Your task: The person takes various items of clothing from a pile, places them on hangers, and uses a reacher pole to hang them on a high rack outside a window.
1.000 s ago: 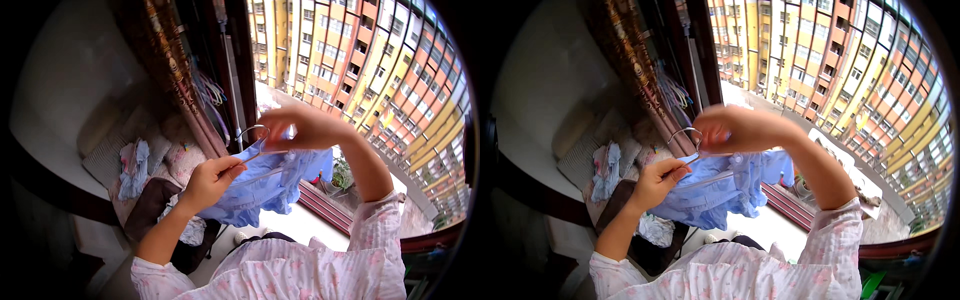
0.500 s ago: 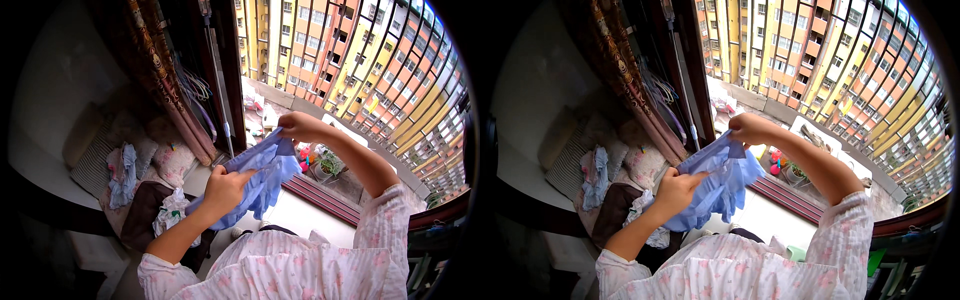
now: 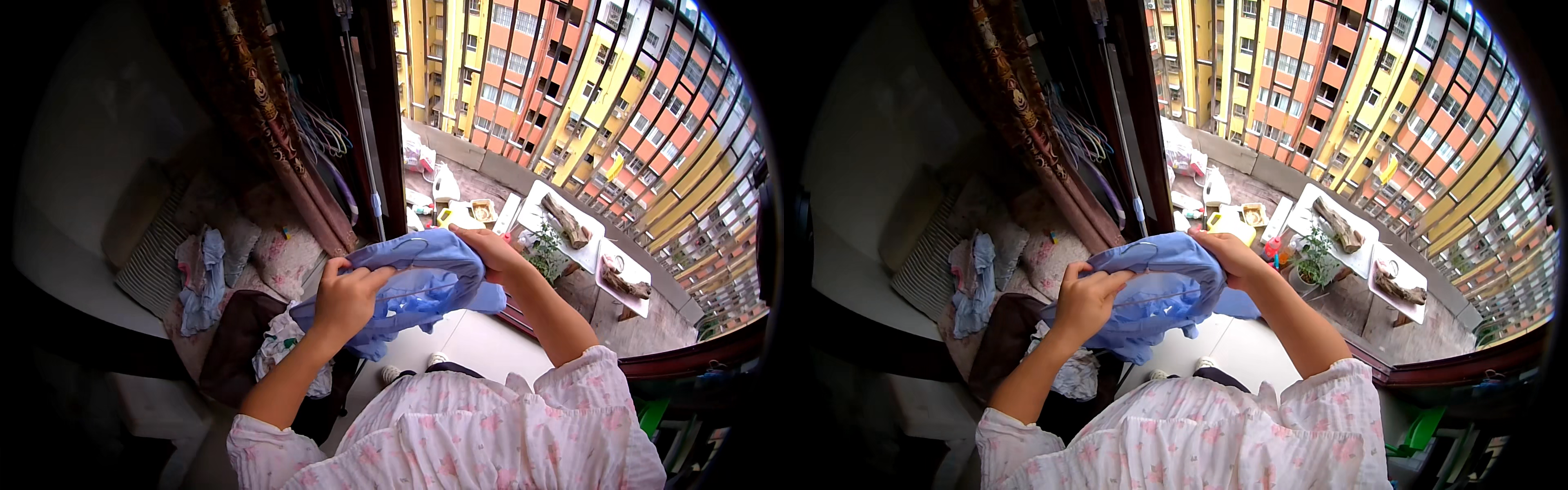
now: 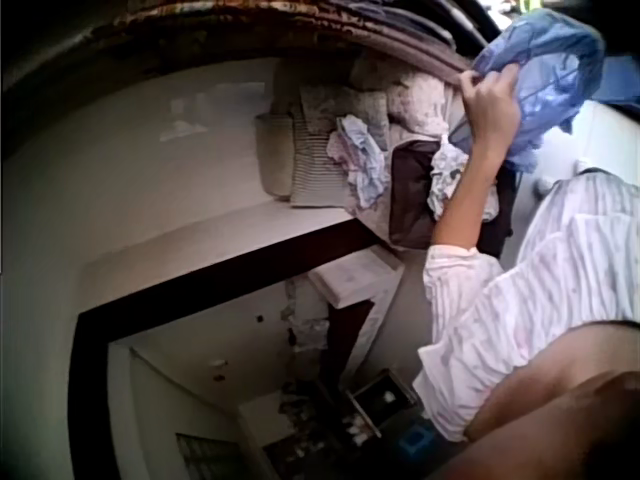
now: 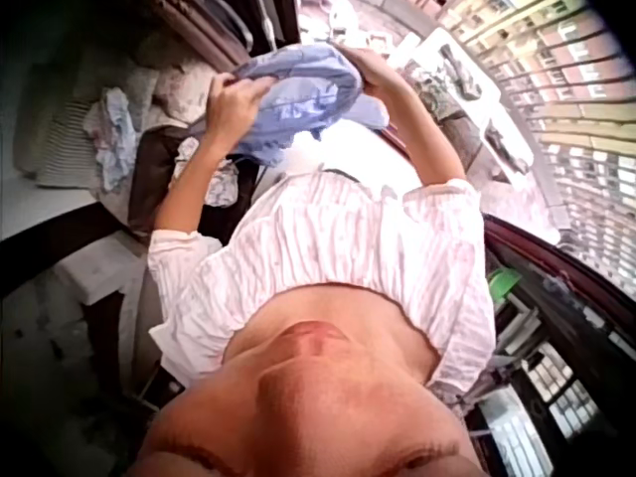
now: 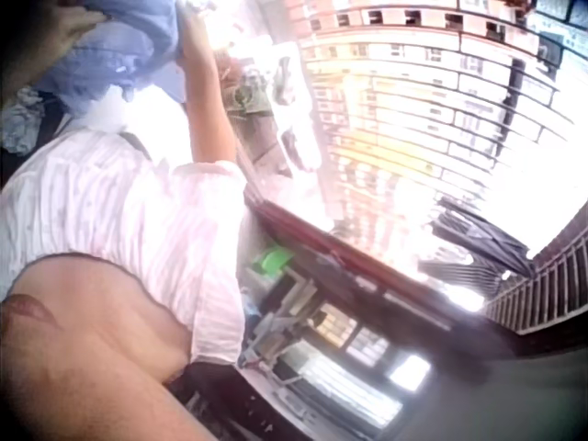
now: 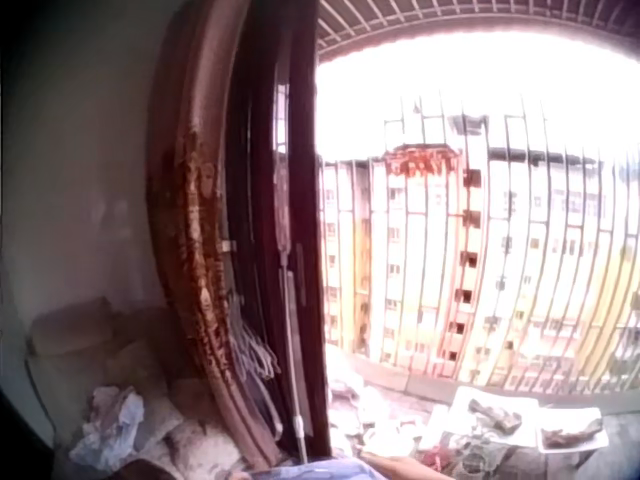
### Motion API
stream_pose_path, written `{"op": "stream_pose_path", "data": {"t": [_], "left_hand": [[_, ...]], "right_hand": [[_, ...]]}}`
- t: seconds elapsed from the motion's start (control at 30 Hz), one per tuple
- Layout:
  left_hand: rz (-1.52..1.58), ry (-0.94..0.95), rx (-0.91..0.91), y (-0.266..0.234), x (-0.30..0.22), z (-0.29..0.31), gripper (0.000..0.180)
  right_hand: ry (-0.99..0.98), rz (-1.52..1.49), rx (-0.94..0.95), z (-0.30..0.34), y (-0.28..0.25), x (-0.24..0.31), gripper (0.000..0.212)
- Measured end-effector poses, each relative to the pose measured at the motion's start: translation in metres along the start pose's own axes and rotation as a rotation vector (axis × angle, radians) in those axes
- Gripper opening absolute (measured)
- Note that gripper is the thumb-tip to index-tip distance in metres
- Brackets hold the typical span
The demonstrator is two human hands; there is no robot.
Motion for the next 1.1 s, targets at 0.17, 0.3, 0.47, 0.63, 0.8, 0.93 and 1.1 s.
{"op": "stream_pose_path", "data": {"t": [0.17,0.3,0.47,0.63,0.8,0.93,1.1], "left_hand": [[-0.048,0.054,-0.098,0.004,0.01,0.005,0.024],[-0.015,0.025,-0.11,0.002,0.017,0.011,0.025],[0.042,-0.014,-0.09,-0.002,0.014,0.007,0.022],[0.195,-0.02,-0.077,-0.003,0.015,0.009,0.02],[1.073,-0.45,-0.091,-0.004,0.047,0.022,0.025],[1.125,-0.815,0.163,0.002,0.077,0.03,0.038],[1.38,-0.776,0.448,0.008,0.079,0.028,0.033]], "right_hand": [[0.001,0.264,-0.093,-0.006,-0.033,-0.023,0.028],[-0.268,0.844,-0.197,0.008,-0.03,-0.017,0.025],[-0.905,1.021,-0.009,0.024,0.035,0.008,0.027],[-0.867,0.727,0.199,0.009,0.068,0.006,0.021],[-0.544,0.557,0.366,0.007,0.087,0.01,0.019],[-0.579,0.693,0.468,0.011,0.105,0.021,0.012],[-0.602,0.702,0.559,0.024,0.118,0.033,0.013]]}}
Point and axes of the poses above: each hand's wrist, its own z-axis away from the middle knuckle, its own y-axis out of the palm, x = y × z, the point moved 1 cm from there along -z, towards the middle knuckle, and after that the axes turned 8 degrees about z, right-handed, at the moved point
